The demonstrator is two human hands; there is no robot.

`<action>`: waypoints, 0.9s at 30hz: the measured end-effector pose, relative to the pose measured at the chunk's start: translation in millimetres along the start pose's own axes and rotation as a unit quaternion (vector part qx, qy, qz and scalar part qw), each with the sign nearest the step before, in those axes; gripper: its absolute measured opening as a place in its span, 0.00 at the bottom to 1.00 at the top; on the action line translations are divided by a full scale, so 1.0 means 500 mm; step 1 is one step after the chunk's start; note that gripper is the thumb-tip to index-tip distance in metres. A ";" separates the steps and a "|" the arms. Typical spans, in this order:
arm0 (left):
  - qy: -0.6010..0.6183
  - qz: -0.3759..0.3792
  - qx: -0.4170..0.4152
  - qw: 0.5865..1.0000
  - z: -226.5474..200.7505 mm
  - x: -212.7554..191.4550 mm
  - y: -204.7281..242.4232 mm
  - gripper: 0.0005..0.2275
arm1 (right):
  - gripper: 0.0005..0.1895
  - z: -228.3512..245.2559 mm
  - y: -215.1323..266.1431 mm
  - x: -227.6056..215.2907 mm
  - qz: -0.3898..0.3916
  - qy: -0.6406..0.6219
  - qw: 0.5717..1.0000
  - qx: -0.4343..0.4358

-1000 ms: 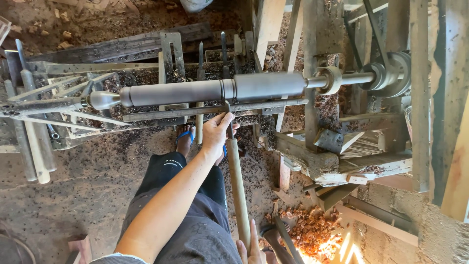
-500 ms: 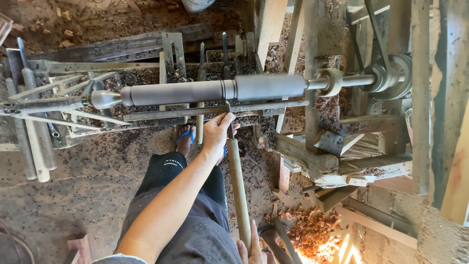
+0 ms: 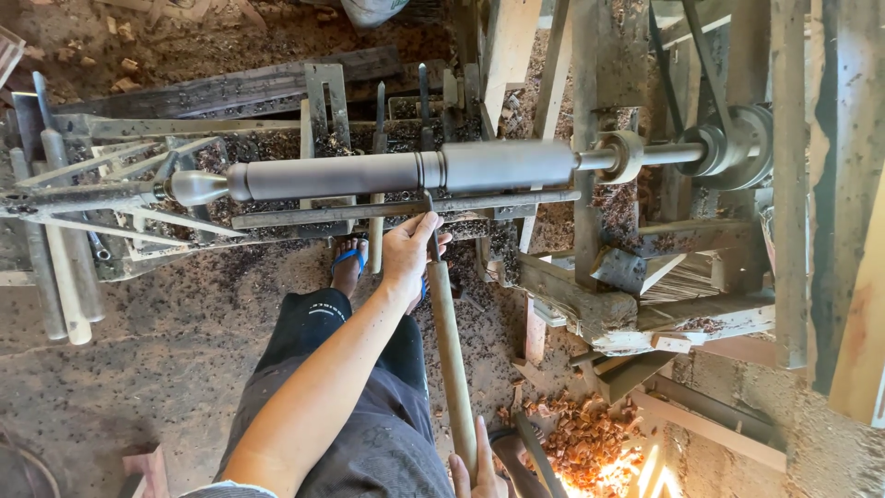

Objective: Turning a piece of wood on a lathe to shape it using a chisel.

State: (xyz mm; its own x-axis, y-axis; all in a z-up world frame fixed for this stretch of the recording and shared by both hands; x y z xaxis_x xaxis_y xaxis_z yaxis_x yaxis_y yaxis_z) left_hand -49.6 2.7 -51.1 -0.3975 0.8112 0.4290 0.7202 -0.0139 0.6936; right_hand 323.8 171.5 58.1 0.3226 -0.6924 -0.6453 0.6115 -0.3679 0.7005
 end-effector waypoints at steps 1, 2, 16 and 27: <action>0.003 0.000 -0.002 1.000 0.002 -0.001 -0.002 0.16 | 0.46 0.003 0.003 -0.002 0.000 0.007 1.000 0.006; 0.007 -0.001 -0.003 1.000 0.005 -0.003 -0.003 0.16 | 0.46 0.005 0.006 -0.005 0.000 0.013 1.000 0.013; -0.034 0.066 -0.035 0.997 -0.022 -0.002 0.042 0.18 | 0.42 -0.090 0.002 0.075 -0.049 -0.007 0.999 -0.003; -0.534 0.187 0.017 0.824 0.115 -0.316 0.099 0.16 | 0.27 -0.034 -0.367 0.247 -0.001 0.011 1.000 -0.005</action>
State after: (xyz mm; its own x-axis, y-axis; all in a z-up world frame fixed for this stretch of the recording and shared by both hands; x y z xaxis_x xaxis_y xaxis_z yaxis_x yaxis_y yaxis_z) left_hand 81.5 -92.7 -117.6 0.5698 0.8065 -0.1577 0.7018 -0.3778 0.6040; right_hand 263.6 164.1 -155.3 0.3370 -0.6780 -0.6533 0.6196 -0.3627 0.6961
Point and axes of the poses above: each hand's wrist, its own y-axis away from the middle knuckle, its own x-axis out of the palm, z = x × y, the point moved 7 cm from there along -y, towards the middle knuckle, and after that the axes turned 1 degree about z, right-handed, at the moved point
